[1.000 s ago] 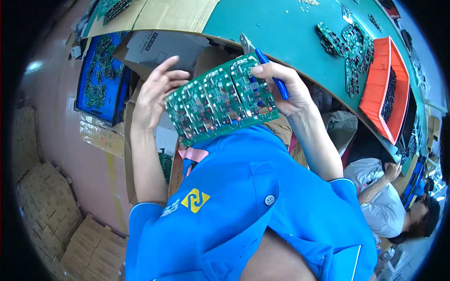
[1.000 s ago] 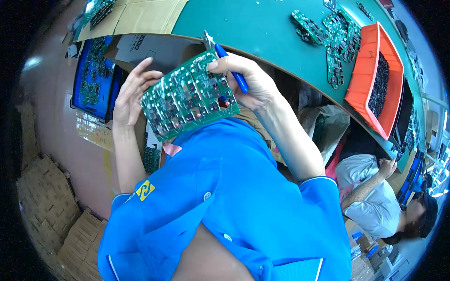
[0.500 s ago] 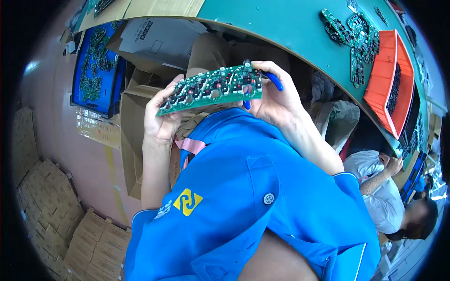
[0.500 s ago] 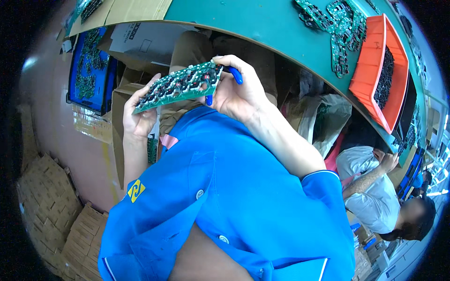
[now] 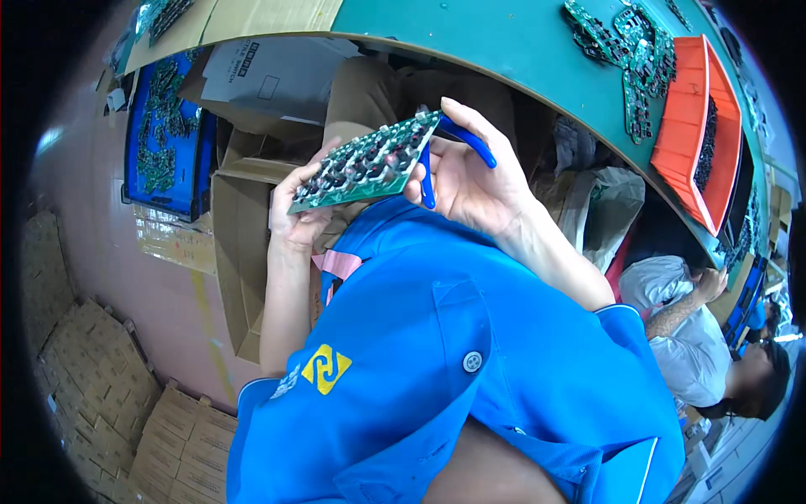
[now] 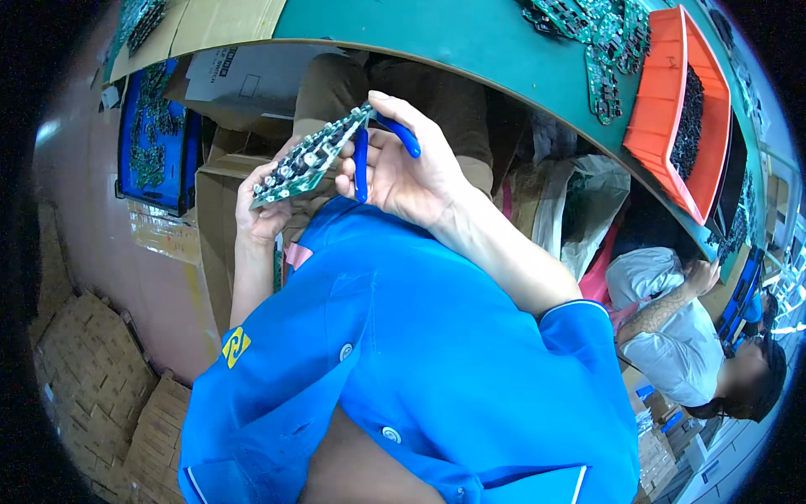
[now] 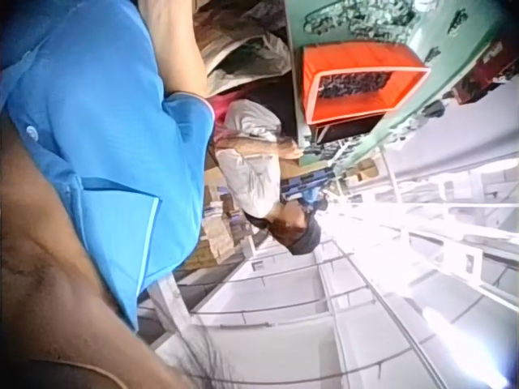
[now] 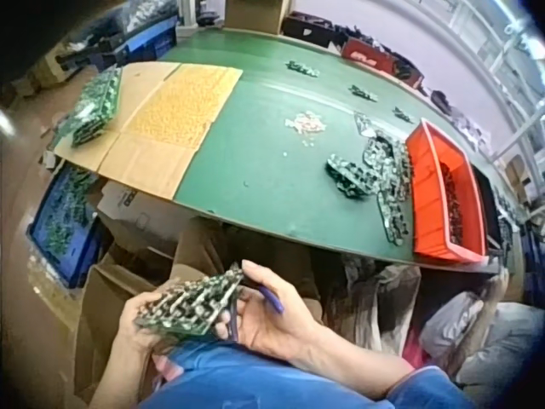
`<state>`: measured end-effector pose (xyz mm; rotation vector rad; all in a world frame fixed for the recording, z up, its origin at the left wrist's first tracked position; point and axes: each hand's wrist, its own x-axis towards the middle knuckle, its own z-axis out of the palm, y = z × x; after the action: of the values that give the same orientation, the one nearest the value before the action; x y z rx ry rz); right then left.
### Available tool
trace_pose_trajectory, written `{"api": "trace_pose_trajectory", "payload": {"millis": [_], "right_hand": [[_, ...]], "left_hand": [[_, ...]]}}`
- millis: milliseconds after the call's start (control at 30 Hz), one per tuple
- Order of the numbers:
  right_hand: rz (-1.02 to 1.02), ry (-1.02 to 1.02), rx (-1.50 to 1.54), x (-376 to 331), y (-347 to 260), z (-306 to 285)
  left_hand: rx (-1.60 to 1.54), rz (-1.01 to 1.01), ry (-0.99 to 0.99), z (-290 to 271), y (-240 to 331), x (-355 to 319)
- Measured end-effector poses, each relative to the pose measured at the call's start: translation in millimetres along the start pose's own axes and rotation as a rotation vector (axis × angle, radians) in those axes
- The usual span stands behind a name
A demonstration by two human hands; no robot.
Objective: The person trims connections on circuit board panels using pliers, separates the individual boards, and places them onto the conveyor belt.
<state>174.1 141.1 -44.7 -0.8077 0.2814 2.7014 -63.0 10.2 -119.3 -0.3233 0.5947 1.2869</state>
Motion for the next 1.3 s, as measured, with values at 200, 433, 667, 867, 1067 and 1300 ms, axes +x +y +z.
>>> {"api": "trace_pose_trajectory", "payload": {"millis": [200, 433, 667, 867, 1067, 1300], "right_hand": [[0.038, -0.013, -0.048, -8.5, 4.4, 6.0], [-0.042, 0.007, -0.191, -19.6, 8.0, 7.1], [-0.098, 0.03, -0.205, -24.7, 5.9, 8.5], [-0.108, 0.044, -0.229, -31.2, 7.1, 10.9], [-0.037, -0.118, -0.108, -29.6, 1.0, -1.6], [-0.084, -0.007, -0.086, -21.5, -1.1, -12.7]], "left_hand": [[0.119, 0.052, 0.061, 1.1, -4.3, 13.3], [0.154, 0.021, -0.039, 3.5, -0.1, 14.3], [0.149, -0.001, -0.081, 0.9, 3.7, 21.8], [0.12, 0.005, -0.139, 13.3, 3.4, 20.4], [0.102, -0.014, -0.12, 6.7, 5.2, 23.6], [0.107, 0.01, -0.15, -3.2, 6.1, 18.9]]}}
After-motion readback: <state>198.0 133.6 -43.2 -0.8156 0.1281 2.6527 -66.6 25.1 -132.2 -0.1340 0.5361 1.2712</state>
